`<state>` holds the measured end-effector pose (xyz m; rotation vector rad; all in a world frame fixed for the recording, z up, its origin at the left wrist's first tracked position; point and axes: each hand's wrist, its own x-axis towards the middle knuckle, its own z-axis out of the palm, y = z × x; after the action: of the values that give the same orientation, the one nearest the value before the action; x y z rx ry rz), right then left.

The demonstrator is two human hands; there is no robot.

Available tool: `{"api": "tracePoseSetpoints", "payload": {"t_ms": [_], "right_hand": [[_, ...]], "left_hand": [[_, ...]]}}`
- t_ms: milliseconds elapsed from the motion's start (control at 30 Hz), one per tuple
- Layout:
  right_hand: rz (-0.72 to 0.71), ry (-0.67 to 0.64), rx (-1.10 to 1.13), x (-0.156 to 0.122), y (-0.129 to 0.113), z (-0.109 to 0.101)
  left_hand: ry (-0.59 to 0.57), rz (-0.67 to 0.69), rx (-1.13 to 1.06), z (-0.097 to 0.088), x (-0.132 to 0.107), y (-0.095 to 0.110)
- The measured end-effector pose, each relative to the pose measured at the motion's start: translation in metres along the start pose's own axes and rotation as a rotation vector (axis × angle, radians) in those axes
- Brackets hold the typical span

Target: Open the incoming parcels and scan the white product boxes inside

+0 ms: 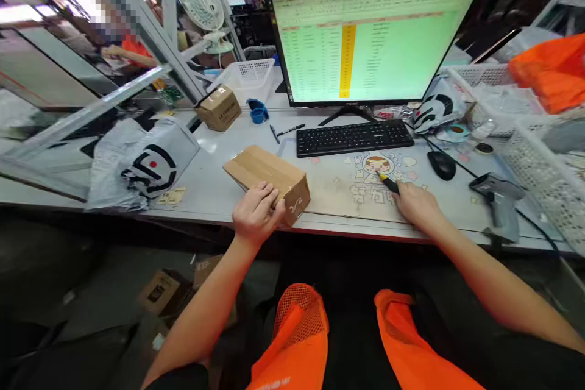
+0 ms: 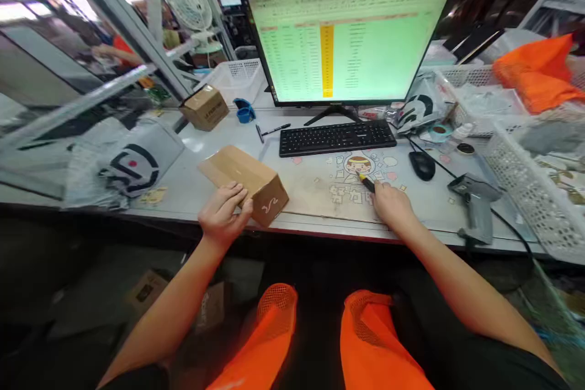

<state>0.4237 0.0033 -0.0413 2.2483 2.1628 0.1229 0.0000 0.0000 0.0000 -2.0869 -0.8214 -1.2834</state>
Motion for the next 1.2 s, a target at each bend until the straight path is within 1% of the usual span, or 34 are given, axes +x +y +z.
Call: {"api": "tracePoseSetpoints", "payload": {"t_ms": [67, 133, 200, 267, 333, 400, 467, 500, 600, 667, 800, 1000, 1200], "right_hand": [[0.023, -0.051, 0.231, 0.005, 0.005, 0.002], [-0.021, -0.048, 0.454, 0.006, 0.004, 0.002], [-0.137, 0.013, 0.705, 0.001, -0.008, -0.002], [-0.318, 0.117, 0.831, -0.01, -0.03, -0.013], [-0.515, 0.207, 0.806, -0.024, -0.057, -0.027], [-0.66, 0.26, 0.676, -0.037, -0.084, -0.043], [-0.739, 0.293, 0.533, -0.044, -0.106, -0.055], [-0.767, 0.303, 0.478, -0.045, -0.114, -0.059], [-0.813, 0.319, 0.394, -0.04, -0.132, -0.066], [-0.822, 0.325, 0.382, -0.034, -0.139, -0.068], [-0.832, 0.324, 0.378, -0.024, -0.145, -0.07], [-0.841, 0.31, 0.375, -0.02, -0.142, -0.068], [-0.865, 0.309, 0.426, -0.013, -0.14, -0.063]], "left_hand": [[-0.001, 0.029, 0.016, -0.001, 0.003, 0.0], [-0.019, 0.04, 0.031, -0.003, 0.006, 0.0], [-0.058, 0.027, 0.047, -0.007, 0.009, 0.002], [-0.099, 0.022, 0.051, -0.011, 0.011, 0.004], [-0.138, 0.042, 0.051, -0.016, 0.013, 0.005], [-0.175, 0.078, 0.057, -0.019, 0.015, 0.005], [-0.193, 0.104, 0.06, -0.021, 0.017, 0.002], [-0.189, 0.095, 0.053, -0.022, 0.018, 0.0], [-0.148, 0.013, 0.011, -0.024, 0.019, -0.006], [-0.14, -0.02, -0.019, -0.025, 0.019, -0.009], [-0.176, -0.02, -0.044, -0.027, 0.018, -0.007], [-0.137, -0.042, 0.045, -0.02, 0.014, 0.004], [-0.134, -0.031, 0.052, -0.016, 0.01, 0.006]]}}
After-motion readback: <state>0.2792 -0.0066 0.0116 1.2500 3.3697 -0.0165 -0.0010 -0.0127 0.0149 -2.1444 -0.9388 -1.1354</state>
